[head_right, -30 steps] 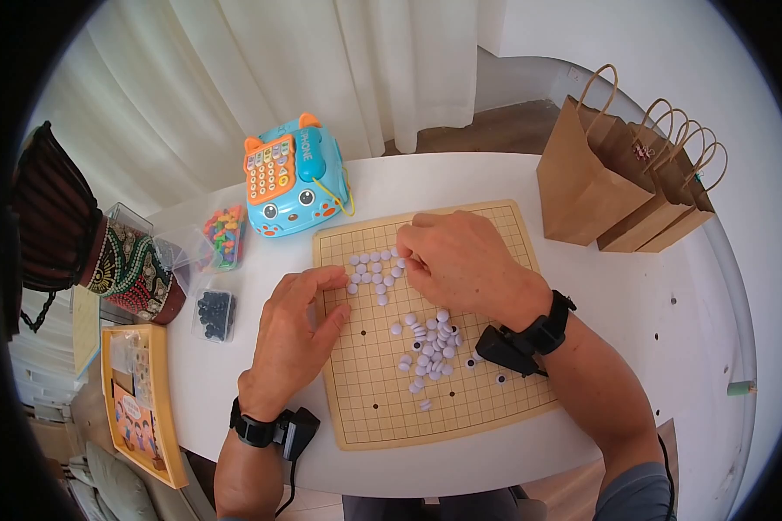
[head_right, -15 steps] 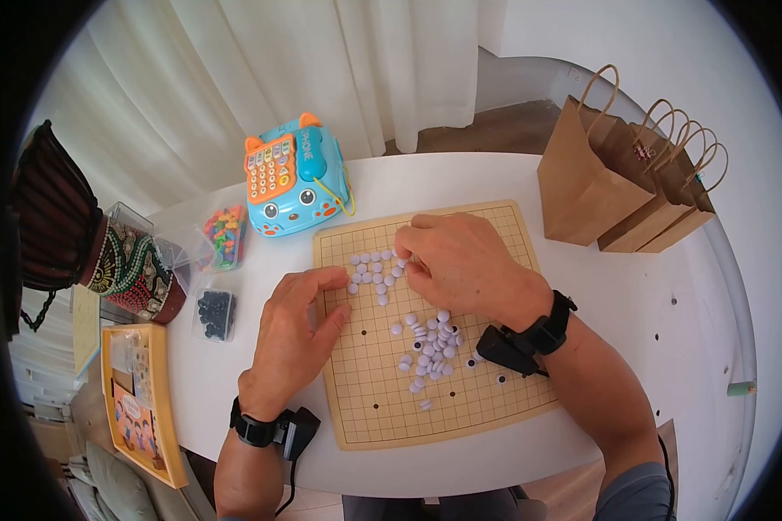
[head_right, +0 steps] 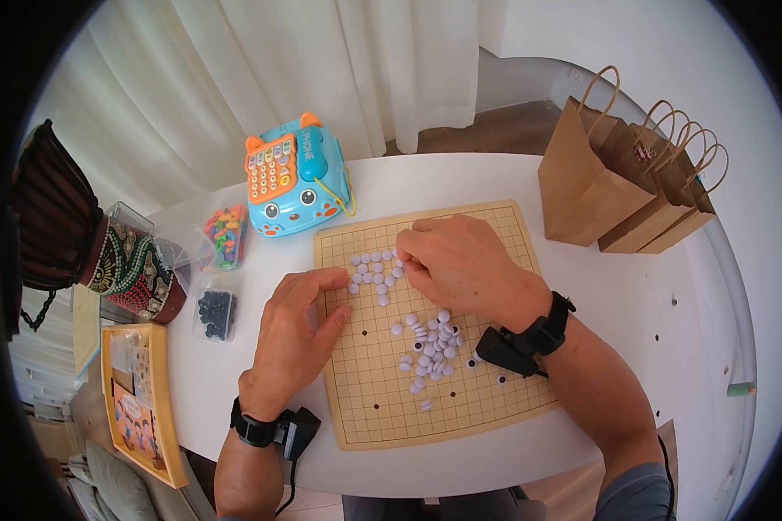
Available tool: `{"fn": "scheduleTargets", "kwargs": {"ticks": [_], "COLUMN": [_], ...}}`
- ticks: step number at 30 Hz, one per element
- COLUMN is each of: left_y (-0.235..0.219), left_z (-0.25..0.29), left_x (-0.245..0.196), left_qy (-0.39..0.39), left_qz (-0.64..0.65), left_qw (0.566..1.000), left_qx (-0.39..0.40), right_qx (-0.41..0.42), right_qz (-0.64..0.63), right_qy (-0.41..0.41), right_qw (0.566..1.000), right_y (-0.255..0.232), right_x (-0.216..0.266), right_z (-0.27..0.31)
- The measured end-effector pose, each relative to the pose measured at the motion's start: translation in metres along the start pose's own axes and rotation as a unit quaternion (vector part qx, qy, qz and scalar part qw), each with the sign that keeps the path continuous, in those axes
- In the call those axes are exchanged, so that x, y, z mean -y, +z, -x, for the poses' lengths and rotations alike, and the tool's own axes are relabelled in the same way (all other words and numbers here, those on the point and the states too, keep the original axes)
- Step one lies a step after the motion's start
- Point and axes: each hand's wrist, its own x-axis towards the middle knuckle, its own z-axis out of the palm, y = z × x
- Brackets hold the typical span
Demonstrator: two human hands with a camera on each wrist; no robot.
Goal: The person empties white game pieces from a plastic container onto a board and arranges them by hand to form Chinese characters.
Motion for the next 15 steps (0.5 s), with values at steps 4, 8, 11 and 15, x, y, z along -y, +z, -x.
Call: {"fn": "scheduleTargets", "kwargs": {"ticks": [4, 8, 11, 15], "left_y": [-0.0007, -0.0007, -0.0003, -0.0005], "left_z": [-0.0001, 0.0001, 0.0001, 0.0003], "left_x": [-0.0005, -0.0003, -0.0006, -0.0005], "left_qy": [-0.001, -0.003, 0.001, 0.004], "left_qz": [0.0, -0.003, -0.001, -0.002], "left_qw": [1.0, 1.0, 1.0, 1.0], "left_qx": [0.002, 0.003, -0.001, -0.001], "right_qx": [0.001, -0.012, 0.016, 0.024], "right_qz": [-0.001, -0.008, -0.029, -0.035], "right_qy": [0.003, -0.004, 0.004, -0.026], "right_qw": [1.0, 1.0, 0.999, 0.999], "right_y": [0.0, 0.0016, -0.0041, -0.0024], "right_x": [0.0009, -0.0002, 0.0025, 0.0014], "right_z": [-0.0001, 0.0001, -0.0002, 0.0003]}}
